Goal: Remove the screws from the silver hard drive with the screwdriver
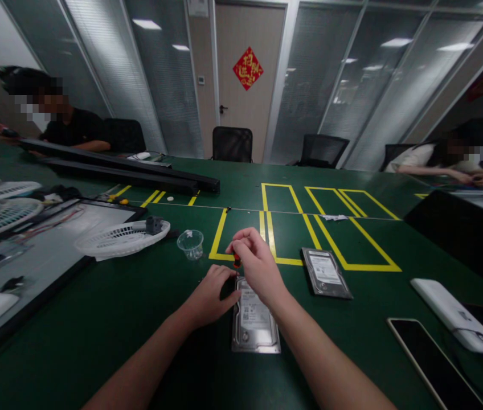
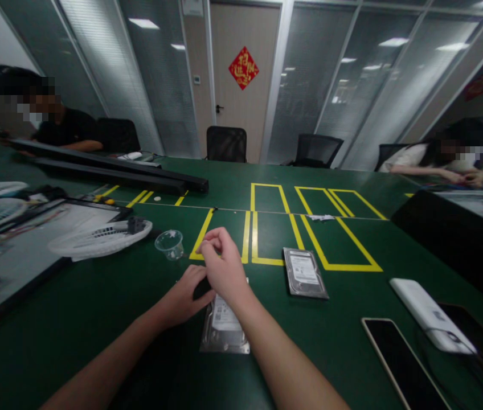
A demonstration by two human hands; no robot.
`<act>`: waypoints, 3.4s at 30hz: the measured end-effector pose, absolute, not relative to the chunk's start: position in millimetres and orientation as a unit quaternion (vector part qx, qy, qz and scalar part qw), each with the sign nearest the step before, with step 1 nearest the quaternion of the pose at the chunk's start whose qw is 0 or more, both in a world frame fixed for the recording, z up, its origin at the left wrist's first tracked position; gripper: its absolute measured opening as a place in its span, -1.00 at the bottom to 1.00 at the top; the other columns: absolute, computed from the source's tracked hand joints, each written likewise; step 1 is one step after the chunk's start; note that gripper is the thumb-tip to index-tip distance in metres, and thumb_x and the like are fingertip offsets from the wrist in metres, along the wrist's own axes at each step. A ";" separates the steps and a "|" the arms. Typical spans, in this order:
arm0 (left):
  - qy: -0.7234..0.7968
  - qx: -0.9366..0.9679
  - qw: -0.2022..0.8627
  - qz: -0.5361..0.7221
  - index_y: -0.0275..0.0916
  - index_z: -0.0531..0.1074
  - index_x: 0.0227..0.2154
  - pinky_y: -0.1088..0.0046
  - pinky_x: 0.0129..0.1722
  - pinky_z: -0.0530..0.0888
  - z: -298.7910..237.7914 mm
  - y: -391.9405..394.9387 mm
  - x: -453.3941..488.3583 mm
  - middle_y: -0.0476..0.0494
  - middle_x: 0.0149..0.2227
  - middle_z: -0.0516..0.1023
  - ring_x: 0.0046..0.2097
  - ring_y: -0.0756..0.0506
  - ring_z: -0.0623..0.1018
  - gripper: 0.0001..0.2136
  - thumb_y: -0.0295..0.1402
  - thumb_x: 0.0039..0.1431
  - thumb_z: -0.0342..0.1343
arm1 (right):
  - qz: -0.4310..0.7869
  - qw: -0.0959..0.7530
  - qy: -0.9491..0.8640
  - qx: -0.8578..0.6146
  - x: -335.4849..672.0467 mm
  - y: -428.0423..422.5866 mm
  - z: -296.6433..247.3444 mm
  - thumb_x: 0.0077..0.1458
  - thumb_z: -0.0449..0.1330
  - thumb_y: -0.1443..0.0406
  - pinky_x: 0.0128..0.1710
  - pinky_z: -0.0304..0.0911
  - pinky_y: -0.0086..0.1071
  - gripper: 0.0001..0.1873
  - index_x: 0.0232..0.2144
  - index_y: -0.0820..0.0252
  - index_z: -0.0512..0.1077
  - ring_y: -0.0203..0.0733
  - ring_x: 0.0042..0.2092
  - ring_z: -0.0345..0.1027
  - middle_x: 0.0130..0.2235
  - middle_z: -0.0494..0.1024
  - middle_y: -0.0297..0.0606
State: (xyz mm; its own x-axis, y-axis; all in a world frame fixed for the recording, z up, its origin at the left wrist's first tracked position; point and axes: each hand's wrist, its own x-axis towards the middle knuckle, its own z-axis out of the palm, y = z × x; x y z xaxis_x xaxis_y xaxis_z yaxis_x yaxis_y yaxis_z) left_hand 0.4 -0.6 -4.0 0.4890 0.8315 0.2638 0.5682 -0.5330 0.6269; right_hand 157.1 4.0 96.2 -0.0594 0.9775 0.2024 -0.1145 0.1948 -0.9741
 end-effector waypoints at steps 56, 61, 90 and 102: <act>0.423 0.830 0.236 0.275 -0.20 0.49 0.00 0.03 0.15 0.47 -5.0 -0.6 0.0 -0.24 0.00 0.57 0.09 -0.31 0.48 -0.75 -0.34 0.29 0.24 | 0.495 0.564 -0.511 -0.419 154.6 5.4 94.8 0.12 0.24 0.22 -0.31 0.24 -0.31 -0.84 -0.31 0.09 0.31 -0.20 -0.34 0.44 -0.41 0.41 -0.44; 0.428 0.828 0.238 0.274 -0.22 0.50 -0.02 0.01 0.14 0.47 -4.4 -0.4 0.9 -0.26 -0.01 0.57 0.08 -0.32 0.48 -0.76 -0.35 0.27 0.24 | 0.481 0.564 -0.528 -0.414 155.3 5.3 93.4 0.17 0.24 0.20 -0.33 0.17 -0.32 -0.85 -0.32 0.10 0.33 -0.25 -0.40 0.27 -0.45 0.41 -0.45; 0.420 0.831 0.239 0.274 -0.19 0.47 0.02 0.02 0.14 0.47 -6.3 -0.1 0.0 -0.25 0.01 0.56 0.09 -0.31 0.47 -0.74 -0.35 0.29 0.24 | 0.483 0.576 -0.516 -0.410 155.0 4.9 95.1 0.12 0.30 0.19 -0.34 0.22 -0.32 -0.79 -0.29 0.09 0.34 -0.24 -0.38 0.28 -0.41 0.41 -0.43; 0.422 0.828 0.235 0.284 -0.18 0.49 -0.03 0.04 0.13 0.48 -5.8 -1.0 -0.4 -0.23 -0.02 0.57 0.08 -0.31 0.49 -0.77 -0.35 0.27 0.25 | 0.489 0.564 -0.525 -0.409 156.8 4.1 96.6 0.18 0.23 0.19 -0.33 0.25 -0.32 -0.86 -0.28 0.07 0.35 -0.21 -0.36 0.33 -0.40 0.50 -0.39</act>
State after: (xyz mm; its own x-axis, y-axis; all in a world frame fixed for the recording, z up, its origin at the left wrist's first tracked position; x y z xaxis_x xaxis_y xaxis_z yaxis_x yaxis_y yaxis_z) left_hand -0.4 -1.0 -5.8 0.4836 0.8321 0.2715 0.5650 -0.5337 0.6293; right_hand 156.8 4.1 96.6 -0.0288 0.9811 0.1915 -0.1214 0.1867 -0.9749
